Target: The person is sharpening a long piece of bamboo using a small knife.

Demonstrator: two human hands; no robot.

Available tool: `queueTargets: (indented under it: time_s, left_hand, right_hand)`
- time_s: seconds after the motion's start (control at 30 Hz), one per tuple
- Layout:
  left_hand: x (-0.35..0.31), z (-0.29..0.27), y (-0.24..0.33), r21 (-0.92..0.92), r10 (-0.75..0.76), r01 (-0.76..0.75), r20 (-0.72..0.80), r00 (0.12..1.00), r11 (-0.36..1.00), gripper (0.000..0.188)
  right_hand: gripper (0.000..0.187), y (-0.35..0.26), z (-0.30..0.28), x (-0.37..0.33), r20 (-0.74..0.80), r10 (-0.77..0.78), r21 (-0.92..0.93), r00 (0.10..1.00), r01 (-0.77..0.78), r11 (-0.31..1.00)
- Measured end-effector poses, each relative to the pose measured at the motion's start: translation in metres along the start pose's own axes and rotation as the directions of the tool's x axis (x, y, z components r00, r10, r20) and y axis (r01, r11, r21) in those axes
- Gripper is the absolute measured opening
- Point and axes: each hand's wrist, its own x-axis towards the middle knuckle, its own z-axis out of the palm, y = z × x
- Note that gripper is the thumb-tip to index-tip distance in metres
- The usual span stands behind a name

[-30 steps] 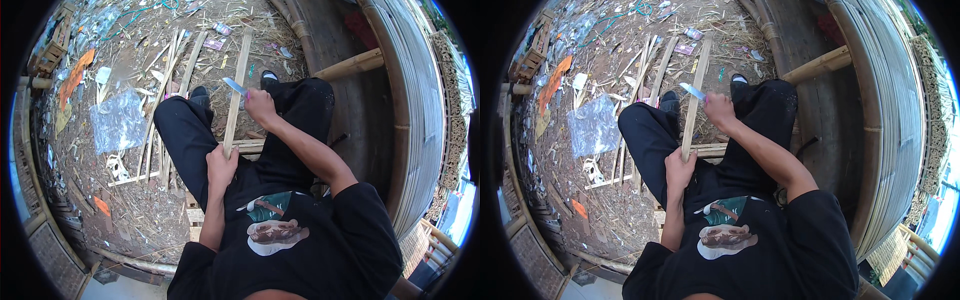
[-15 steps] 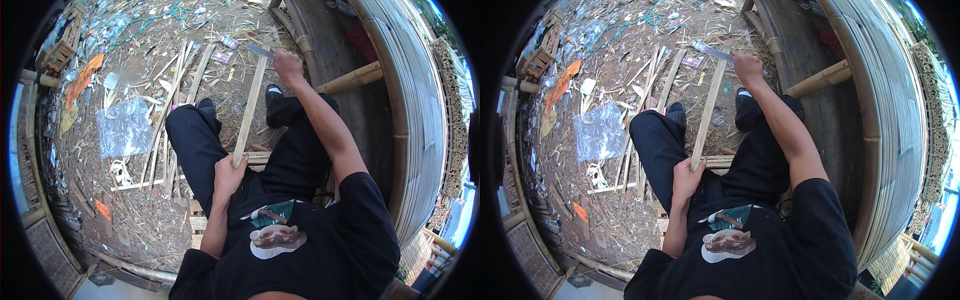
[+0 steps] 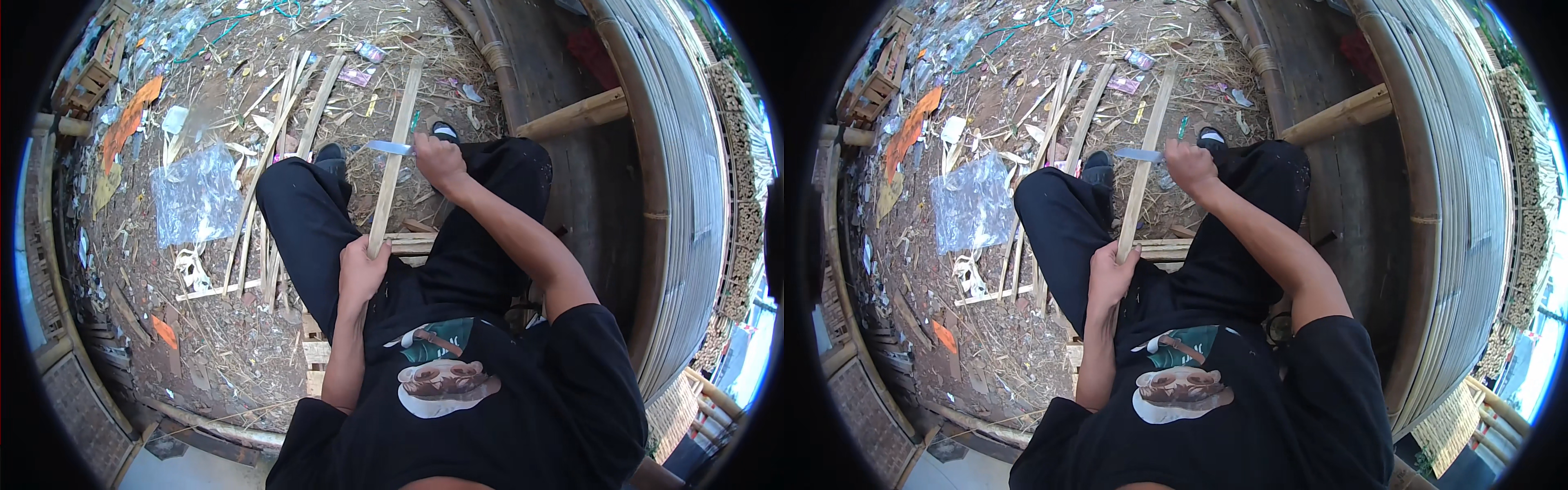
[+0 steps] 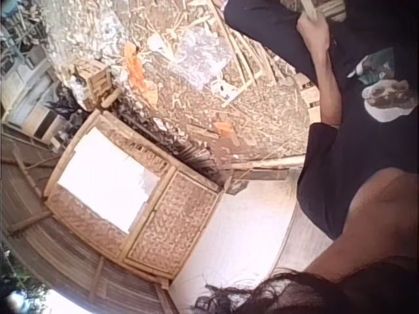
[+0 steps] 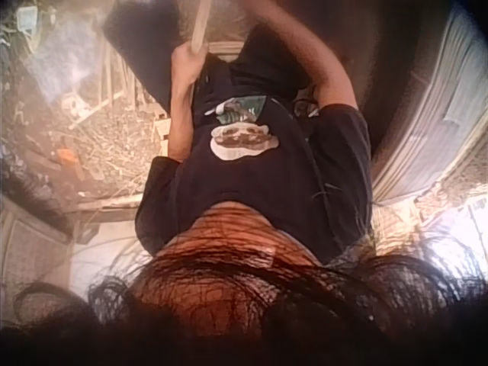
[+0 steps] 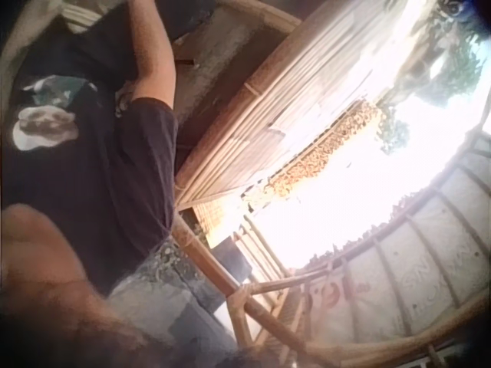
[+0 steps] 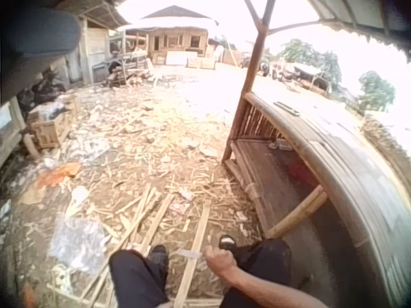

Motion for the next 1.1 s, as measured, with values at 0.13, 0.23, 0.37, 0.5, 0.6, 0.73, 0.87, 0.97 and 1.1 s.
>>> queueTargets:
  time_s: [0.13, 0.23, 0.37, 0.5, 0.6, 0.73, 0.87, 0.97, 1.1]
  left_hand:
    - [-0.004, -0.006, 0.005, -0.278, -0.049, 0.085, 0.133, 0.99, 0.957, 0.018]
    - [-0.005, -0.008, 0.011, -0.45, -0.088, 0.191, 0.238, 0.967, 0.872, 0.019]
    - [-0.005, -0.007, 0.018, -0.44, -0.072, 0.188, 0.266, 0.961, 0.878, 0.021]
    - [-0.005, -0.009, 0.017, -0.45, -0.071, 0.197, 0.282, 0.957, 0.871, 0.02]
    - [-0.006, -0.008, 0.017, -0.451, -0.091, 0.212, 0.276, 0.957, 0.867, 0.02]
    - [-0.004, -0.005, 0.021, -0.355, -0.089, 0.173, 0.243, 0.966, 0.919, 0.028]
    - [-0.002, -0.001, 0.014, -0.272, -0.073, 0.115, 0.159, 0.985, 0.955, 0.041]
    - [-0.004, -0.002, 0.018, -0.322, -0.128, 0.176, 0.166, 0.978, 0.93, 0.045]
    - [-0.002, -0.003, 0.014, -0.334, -0.152, 0.214, 0.203, 0.967, 0.918, 0.047]
  right_hand:
    - [0.011, 0.007, -0.031, 0.005, 0.003, 0.042, 0.166, 0.999, -0.042, 0.985]
    - [0.028, 0.023, -0.069, 0.027, 0.353, 0.33, 0.42, 0.875, -0.464, 0.78]
    - [0.025, 0.058, -0.087, 0.047, 0.552, 0.098, 0.776, 0.828, -0.554, 0.302]
    - [0.033, 0.076, -0.076, 0.064, 0.555, -0.072, 0.829, 0.829, -0.543, 0.131]
    - [0.037, 0.083, -0.074, 0.076, 0.621, 0.044, 0.758, 0.783, -0.613, 0.223]
    - [0.041, 0.088, -0.051, 0.086, 0.202, 0.191, 0.667, 0.961, -0.278, 0.691]
    - [0.034, 0.086, -0.048, 0.094, 0.188, 0.18, 0.75, 0.966, -0.26, 0.608]
    - [0.027, 0.085, -0.049, 0.095, 0.321, 0.173, 0.821, 0.931, -0.365, 0.44]
    - [0.028, 0.081, -0.044, 0.095, 0.291, 0.22, 0.849, 0.931, -0.358, 0.389]
